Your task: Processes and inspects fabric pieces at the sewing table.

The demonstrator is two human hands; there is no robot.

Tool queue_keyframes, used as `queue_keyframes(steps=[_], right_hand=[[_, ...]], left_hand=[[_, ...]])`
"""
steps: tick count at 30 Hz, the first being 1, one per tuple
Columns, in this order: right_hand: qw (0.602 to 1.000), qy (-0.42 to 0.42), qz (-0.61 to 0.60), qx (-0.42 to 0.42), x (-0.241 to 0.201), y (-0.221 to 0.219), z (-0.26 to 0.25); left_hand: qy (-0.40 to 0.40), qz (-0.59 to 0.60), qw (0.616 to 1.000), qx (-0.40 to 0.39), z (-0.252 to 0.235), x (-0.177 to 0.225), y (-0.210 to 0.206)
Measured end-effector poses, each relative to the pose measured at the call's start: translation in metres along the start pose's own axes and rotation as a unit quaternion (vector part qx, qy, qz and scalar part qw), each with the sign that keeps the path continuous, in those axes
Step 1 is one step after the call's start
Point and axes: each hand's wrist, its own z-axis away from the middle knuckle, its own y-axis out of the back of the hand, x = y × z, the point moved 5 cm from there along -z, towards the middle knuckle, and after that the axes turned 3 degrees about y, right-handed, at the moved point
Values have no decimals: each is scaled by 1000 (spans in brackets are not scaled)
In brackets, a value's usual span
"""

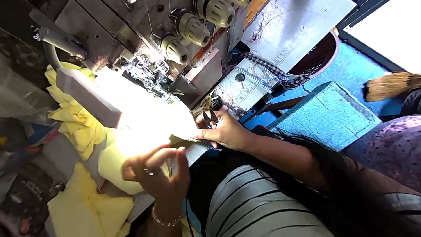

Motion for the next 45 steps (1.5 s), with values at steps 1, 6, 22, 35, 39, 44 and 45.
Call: queue_keyframes(steps=[1,6,22,35,39,44,45], right_hand=[[1000,-2,11,-4,-1,0,2],[996,-62,-33,-46,3,-4,16],[993,-92,-5,-77,11,-10,76],[990,-103,54,-81,5,-13,75],[989,-99,45,-98,5,-14,70],[990,-95,44,-93,5,-15,68],[990,-94,42,-92,5,-15,68]], left_hand=[[-15,3,1000,-6,13,3,-6],[-53,-36,998,-2,55,9,-27],[-95,-36,994,29,78,10,4],[-72,54,996,14,75,10,14],[-76,45,996,11,76,6,14],[-80,39,996,14,76,4,13],[-80,36,996,11,76,4,12]])
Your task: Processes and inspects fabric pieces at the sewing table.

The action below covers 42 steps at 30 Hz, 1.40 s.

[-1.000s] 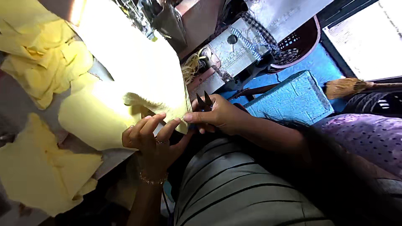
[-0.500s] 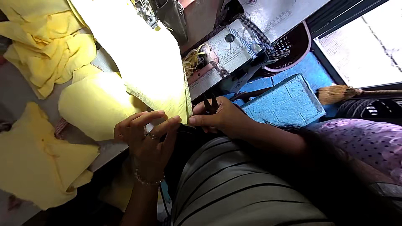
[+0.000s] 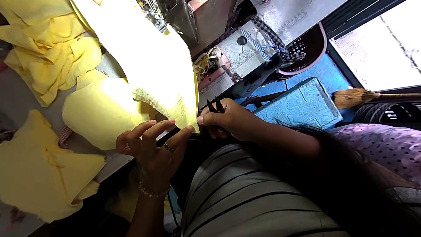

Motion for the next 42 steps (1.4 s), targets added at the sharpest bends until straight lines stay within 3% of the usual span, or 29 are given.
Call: queue_keyframes(steps=[6,11,20,26,42], right_hand=[[997,66,32,-4,-6,-8,3],[991,128,1,-30,-20,-22,2],[995,99,11,-33,2,-5,6],[994,105,12,-31,-2,2,-4],[982,144,65,103,-44,38,-70]], left_hand=[[-17,-33,999,3,-9,-5,-6],[-63,-149,986,47,-63,-17,-29],[-98,-178,979,-15,-83,-21,-29],[-84,-207,974,-44,-96,-18,-29],[-7,-221,968,-122,-128,-40,-22]])
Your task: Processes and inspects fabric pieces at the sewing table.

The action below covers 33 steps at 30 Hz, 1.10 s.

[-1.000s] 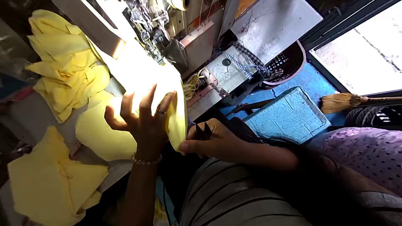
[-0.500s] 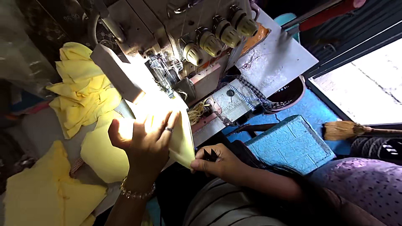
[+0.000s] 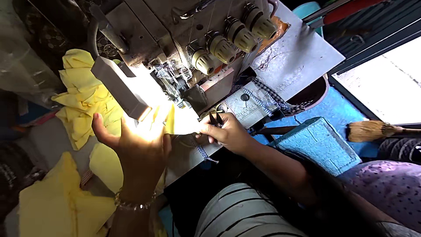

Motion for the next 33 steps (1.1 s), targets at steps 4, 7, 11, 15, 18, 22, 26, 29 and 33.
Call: queue_keyframes(steps=[4,7,11,15,18,22,26,29,33], right_hand=[[1000,0,-21,17,2,1,0],[1000,13,-16,18,2,2,1],[998,51,12,29,0,2,2],[997,66,10,34,-2,0,5],[997,67,12,34,-2,0,9],[996,82,31,36,-3,-1,7],[994,80,55,53,-3,0,-8],[987,115,64,96,-3,-2,-27],[976,165,75,123,-5,-4,-34]], left_hand=[[-22,33,998,47,13,19,0],[-24,37,998,51,19,21,-4],[-16,39,998,55,21,21,-4],[-8,41,998,51,23,23,-3],[-9,52,998,36,28,26,-4],[-10,105,994,8,27,24,-6],[8,128,992,-3,21,16,-9],[34,134,990,-19,11,5,-14],[61,110,991,-41,-4,-7,-17]])
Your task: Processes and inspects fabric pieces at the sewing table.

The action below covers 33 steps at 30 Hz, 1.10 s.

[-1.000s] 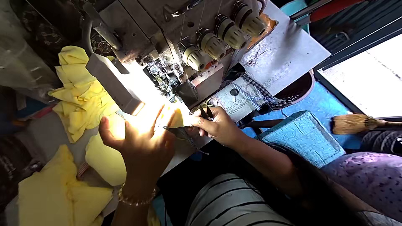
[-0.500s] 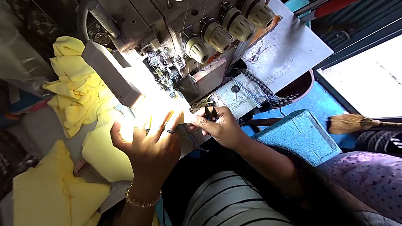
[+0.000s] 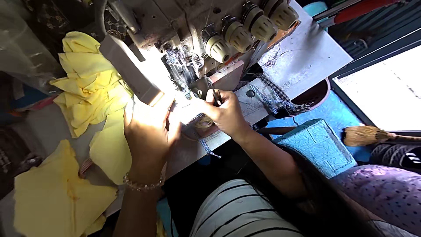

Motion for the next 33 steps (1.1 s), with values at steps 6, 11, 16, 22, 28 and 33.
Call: queue_keyframes(steps=[6,11,16,22,28,33], right_hand=[[997,-1,32,-66,3,5,45],[968,27,65,-240,6,-28,84],[881,207,135,-404,-7,-87,106],[756,358,232,-497,-17,-137,102],[820,223,166,-500,-18,-141,80],[849,131,122,-497,-12,-138,70]], left_hand=[[86,51,995,-21,4,-43,26],[200,83,976,18,74,-120,69],[229,131,964,21,124,-127,74],[247,170,954,22,152,-106,84],[232,267,935,-37,177,-97,49],[227,266,935,-50,181,-96,32]])
